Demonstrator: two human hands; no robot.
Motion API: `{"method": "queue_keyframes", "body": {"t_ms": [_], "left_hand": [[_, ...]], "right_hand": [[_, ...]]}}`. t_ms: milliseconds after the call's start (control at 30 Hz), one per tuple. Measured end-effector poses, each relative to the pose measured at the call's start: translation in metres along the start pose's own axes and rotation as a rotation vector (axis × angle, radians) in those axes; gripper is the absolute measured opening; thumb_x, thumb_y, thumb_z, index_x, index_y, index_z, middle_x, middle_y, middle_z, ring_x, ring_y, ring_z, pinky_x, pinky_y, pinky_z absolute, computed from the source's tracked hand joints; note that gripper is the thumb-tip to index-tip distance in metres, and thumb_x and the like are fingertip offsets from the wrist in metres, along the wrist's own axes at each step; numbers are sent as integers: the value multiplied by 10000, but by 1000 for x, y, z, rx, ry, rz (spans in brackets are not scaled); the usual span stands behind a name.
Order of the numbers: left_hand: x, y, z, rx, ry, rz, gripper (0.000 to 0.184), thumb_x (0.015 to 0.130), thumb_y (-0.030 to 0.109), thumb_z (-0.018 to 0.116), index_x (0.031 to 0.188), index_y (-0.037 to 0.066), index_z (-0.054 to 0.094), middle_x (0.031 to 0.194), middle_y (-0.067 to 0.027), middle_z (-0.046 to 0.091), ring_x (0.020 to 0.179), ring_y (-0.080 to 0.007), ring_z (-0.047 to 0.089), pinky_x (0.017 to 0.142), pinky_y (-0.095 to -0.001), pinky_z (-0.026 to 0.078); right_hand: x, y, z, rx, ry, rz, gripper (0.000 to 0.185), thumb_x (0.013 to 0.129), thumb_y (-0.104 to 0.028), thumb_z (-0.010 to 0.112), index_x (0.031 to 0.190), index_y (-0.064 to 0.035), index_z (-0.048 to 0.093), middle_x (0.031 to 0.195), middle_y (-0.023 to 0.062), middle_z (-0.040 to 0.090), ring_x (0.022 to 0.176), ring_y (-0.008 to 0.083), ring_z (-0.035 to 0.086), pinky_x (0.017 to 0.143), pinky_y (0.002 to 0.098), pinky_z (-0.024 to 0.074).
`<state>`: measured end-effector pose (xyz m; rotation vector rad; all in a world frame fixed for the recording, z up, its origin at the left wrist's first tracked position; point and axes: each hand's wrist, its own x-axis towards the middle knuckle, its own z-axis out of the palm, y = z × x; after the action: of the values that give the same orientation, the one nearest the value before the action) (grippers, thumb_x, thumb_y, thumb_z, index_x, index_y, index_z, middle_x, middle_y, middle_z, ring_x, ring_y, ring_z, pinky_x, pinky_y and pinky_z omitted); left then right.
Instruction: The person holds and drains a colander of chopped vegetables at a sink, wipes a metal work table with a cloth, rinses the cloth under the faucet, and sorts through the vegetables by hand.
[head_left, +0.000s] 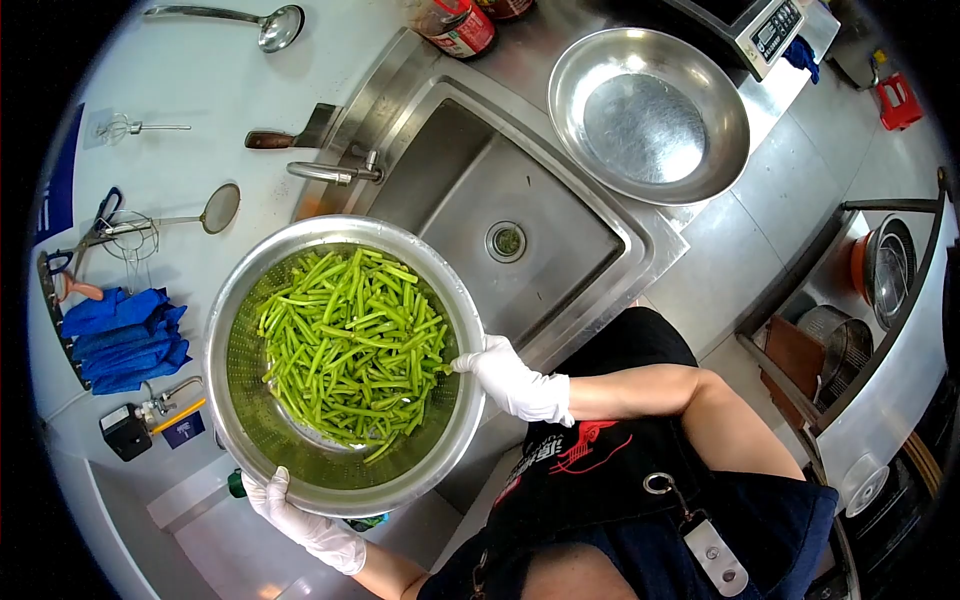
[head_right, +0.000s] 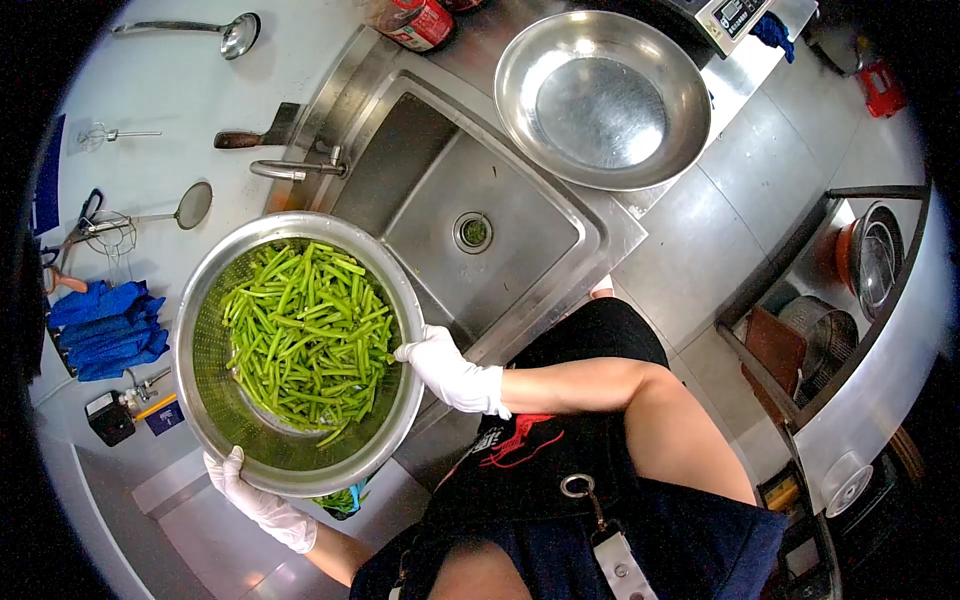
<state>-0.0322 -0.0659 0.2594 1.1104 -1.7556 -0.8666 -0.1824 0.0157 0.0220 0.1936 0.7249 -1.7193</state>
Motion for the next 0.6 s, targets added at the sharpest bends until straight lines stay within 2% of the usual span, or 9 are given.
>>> {"method": "queue_keyframes", "body": {"t_ms": [333, 433, 600], "left_hand": [[0, 1, 1, -22, -16, 0, 498, 686, 0, 499, 1183, -29, 505, 1124, -140, 554, 996, -226, 541, 920, -340, 419], [1, -2, -1, -10, -17, 15, 493, 706, 43, 533, 1195, -17, 514, 1118, -127, 563, 982, -221, 542, 914, -329, 414], [1, -1, -2, -33, -12, 7, 504, 691, 2, 506, 1194, -27, 504, 1125, -139, 560, 988, -223, 548, 916, -331, 424]], "right_hand": [[1, 1, -1, -16, 4, 13, 258, 753, 43, 604, 1007, 6, 630, 855, 83, 650, 743, 166, 592, 690, 303, 496], [2, 2, -1, -12, 8, 22, 255, 753, 40, 607, 1004, 8, 630, 854, 82, 651, 744, 166, 592, 695, 302, 495], [0, 1, 0, -5, 9, 21, 256, 754, 33, 612, 1008, 7, 629, 852, 81, 650, 744, 164, 590, 697, 303, 494]]}}
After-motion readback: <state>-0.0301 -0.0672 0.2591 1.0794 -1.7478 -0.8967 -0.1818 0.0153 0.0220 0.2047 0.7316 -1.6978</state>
